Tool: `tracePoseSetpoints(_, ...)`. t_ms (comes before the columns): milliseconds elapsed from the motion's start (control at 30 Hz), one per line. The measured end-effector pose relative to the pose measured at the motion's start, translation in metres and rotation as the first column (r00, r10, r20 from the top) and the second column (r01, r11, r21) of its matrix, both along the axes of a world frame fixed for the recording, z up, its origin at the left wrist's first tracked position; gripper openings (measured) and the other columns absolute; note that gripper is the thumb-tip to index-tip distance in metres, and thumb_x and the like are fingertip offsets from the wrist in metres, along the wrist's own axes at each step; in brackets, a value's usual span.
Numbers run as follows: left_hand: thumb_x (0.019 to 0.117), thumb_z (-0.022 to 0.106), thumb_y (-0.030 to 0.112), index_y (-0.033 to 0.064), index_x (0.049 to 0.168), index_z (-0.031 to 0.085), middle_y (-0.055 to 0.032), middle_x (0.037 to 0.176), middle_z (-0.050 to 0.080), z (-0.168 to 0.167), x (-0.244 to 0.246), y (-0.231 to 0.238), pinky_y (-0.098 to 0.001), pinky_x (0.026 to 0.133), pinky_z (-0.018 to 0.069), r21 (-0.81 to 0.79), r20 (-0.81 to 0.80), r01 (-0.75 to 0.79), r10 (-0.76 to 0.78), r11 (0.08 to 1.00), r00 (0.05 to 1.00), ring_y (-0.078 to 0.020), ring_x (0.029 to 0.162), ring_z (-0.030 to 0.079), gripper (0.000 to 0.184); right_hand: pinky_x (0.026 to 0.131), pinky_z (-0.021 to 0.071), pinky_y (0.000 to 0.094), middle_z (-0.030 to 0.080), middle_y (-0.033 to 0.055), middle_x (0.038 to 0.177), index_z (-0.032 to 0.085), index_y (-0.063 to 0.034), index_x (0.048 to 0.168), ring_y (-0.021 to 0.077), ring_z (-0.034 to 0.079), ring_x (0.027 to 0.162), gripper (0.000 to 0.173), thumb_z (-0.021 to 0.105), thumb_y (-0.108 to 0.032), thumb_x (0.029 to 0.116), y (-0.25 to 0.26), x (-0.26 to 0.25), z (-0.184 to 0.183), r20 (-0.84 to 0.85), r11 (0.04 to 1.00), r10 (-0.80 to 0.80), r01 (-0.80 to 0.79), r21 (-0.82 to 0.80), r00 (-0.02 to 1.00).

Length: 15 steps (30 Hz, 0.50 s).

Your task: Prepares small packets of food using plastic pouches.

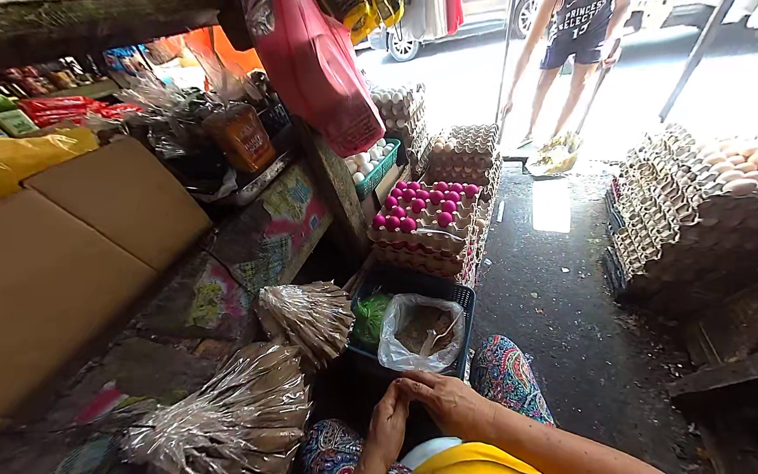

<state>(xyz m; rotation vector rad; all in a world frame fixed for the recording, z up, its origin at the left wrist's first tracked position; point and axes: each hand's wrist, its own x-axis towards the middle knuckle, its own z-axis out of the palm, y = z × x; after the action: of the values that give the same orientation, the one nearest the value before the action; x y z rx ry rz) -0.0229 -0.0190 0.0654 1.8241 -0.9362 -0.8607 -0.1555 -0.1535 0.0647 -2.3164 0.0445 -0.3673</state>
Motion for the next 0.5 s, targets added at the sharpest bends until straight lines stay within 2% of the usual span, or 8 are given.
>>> tracePoseSetpoints(67,0.1069,0.042,0.016,-0.0003,0.119,0.065,-0.0016,0.095,0.066,0.001,0.001,-0.001,-0.0229,0.079,0.0494,-0.024,-0.010,0.005,-0.005,1.000,1.000,-0.0021,0.081,0.058,0.030,0.105,0.0509,0.0493,0.061,0.0216,0.140,0.055,-0.0034,0.145,0.0354,0.061,0.128,0.041,0.046,-0.003,0.1052,-0.003,0.000,0.008,-0.091,1.000,0.012,-0.012,-0.002,0.996)
tracePoseSetpoints(200,0.1064,0.049,0.023,-0.0012,0.126,0.063,-0.0088,0.113,0.071,0.005,0.000,0.002,-0.0304,0.097,0.0523,0.014,-0.021,0.047,-0.047,0.999,0.999,-0.0084,0.104,0.066,0.034,0.096,0.0534,0.0520,0.065,0.0233,0.125,0.052,-0.0051,0.148,0.0400,0.064,0.117,0.042,0.046,-0.007,0.1060,-0.010,0.003,0.013,-0.217,0.994,0.037,-0.059,-0.095,0.975)
tracePoseSetpoints(233,0.1047,0.053,0.024,-0.0014,0.126,0.062,-0.0101,0.114,0.071,0.005,0.001,0.002,-0.0325,0.099,0.0529,0.037,-0.023,0.057,-0.056,0.998,0.998,-0.0106,0.106,0.067,0.035,0.093,0.0537,0.0528,0.066,0.0232,0.123,0.052,-0.0058,0.148,0.0410,0.064,0.115,0.042,0.046,-0.008,0.1064,-0.013,0.003,0.014,-0.246,0.988,0.048,-0.082,-0.129,0.968)
tracePoseSetpoints(300,0.1016,0.060,0.029,-0.0016,0.122,0.063,-0.0109,0.108,0.071,0.006,0.001,0.006,-0.0348,0.093,0.0557,0.090,0.001,0.076,-0.076,0.993,0.997,-0.0134,0.099,0.069,0.037,0.091,0.0537,0.0546,0.066,0.0226,0.120,0.054,-0.0063,0.145,0.0421,0.064,0.113,0.039,0.047,-0.011,0.1071,-0.018,0.001,0.014,-0.301,0.976,0.073,-0.131,-0.176,0.951)
tracePoseSetpoints(400,0.1008,0.060,0.033,0.0009,0.110,0.064,-0.0041,0.082,0.062,0.007,0.004,0.011,-0.0318,0.069,0.0511,0.112,0.076,0.077,-0.086,0.991,0.993,-0.0109,0.070,0.058,0.034,0.092,0.0524,0.0560,0.066,0.0231,0.120,0.057,-0.0049,0.140,0.0431,0.063,0.114,0.035,0.044,-0.015,0.1096,-0.028,-0.004,0.019,-0.356,0.968,0.105,-0.178,-0.177,0.929)
tracePoseSetpoints(500,0.1017,0.058,0.031,0.0016,0.108,0.064,-0.0007,0.076,0.059,0.012,0.004,0.010,-0.0284,0.064,0.0480,0.096,0.087,0.068,-0.077,0.993,0.993,-0.0076,0.064,0.053,0.031,0.088,0.0535,0.0541,0.067,0.0217,0.113,0.063,-0.0037,0.129,0.0419,0.064,0.109,0.029,0.045,-0.014,0.1092,-0.034,-0.009,0.024,-0.334,0.964,0.120,-0.190,-0.188,0.935)
